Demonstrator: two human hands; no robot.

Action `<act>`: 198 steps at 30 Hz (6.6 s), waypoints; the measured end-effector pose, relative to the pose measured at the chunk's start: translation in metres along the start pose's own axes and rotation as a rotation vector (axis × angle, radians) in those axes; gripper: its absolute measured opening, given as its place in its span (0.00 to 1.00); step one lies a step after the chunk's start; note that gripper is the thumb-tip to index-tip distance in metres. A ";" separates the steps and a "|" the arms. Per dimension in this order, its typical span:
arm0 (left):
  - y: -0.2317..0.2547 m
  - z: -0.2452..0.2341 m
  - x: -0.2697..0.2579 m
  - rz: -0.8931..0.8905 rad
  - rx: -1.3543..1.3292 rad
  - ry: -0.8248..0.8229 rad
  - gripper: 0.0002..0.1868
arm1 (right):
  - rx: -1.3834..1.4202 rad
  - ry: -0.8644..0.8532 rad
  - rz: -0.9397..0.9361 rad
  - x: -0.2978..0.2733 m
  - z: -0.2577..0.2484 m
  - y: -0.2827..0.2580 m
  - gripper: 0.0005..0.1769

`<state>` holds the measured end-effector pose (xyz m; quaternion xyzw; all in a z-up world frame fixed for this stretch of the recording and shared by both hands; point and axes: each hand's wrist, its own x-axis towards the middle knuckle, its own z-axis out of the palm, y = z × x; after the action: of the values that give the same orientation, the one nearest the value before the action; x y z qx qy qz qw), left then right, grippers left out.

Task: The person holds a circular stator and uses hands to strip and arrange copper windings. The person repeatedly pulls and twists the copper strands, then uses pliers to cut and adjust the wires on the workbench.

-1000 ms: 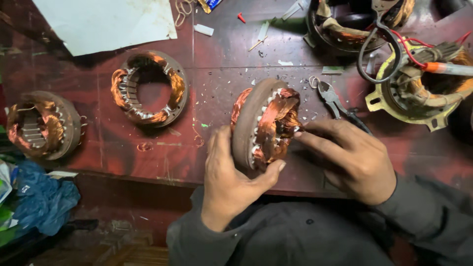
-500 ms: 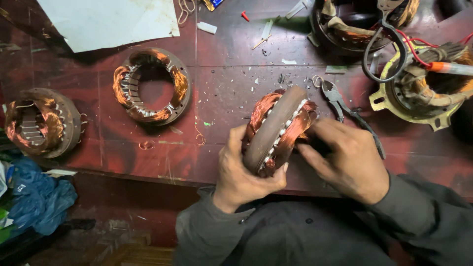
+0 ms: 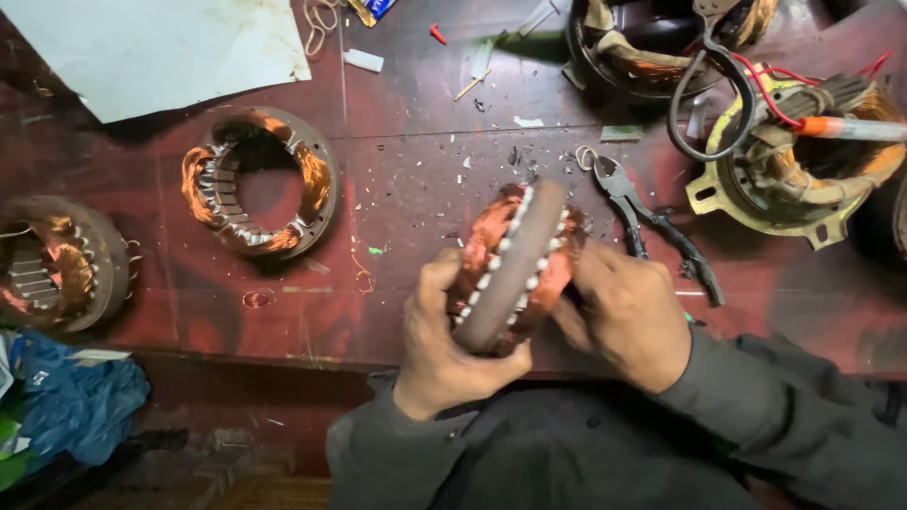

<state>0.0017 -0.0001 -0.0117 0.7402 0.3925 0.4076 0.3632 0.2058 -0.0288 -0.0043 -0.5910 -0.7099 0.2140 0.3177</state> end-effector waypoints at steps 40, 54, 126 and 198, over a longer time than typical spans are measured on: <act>-0.005 -0.006 0.000 -0.220 -0.220 0.020 0.30 | 0.011 0.001 0.018 0.006 -0.003 -0.017 0.11; 0.002 0.001 -0.001 -0.077 -0.134 0.018 0.34 | -0.075 0.021 0.178 0.006 0.008 -0.012 0.15; -0.011 -0.015 0.033 -0.344 0.083 -0.104 0.24 | 0.185 0.149 0.122 -0.010 0.013 -0.004 0.09; 0.047 -0.028 0.024 -0.005 0.109 0.024 0.21 | 0.248 0.183 0.367 0.012 0.024 -0.032 0.14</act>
<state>-0.0009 0.0066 0.0473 0.7530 0.4203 0.3935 0.3187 0.1655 -0.0222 0.0025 -0.6835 -0.5272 0.2992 0.4065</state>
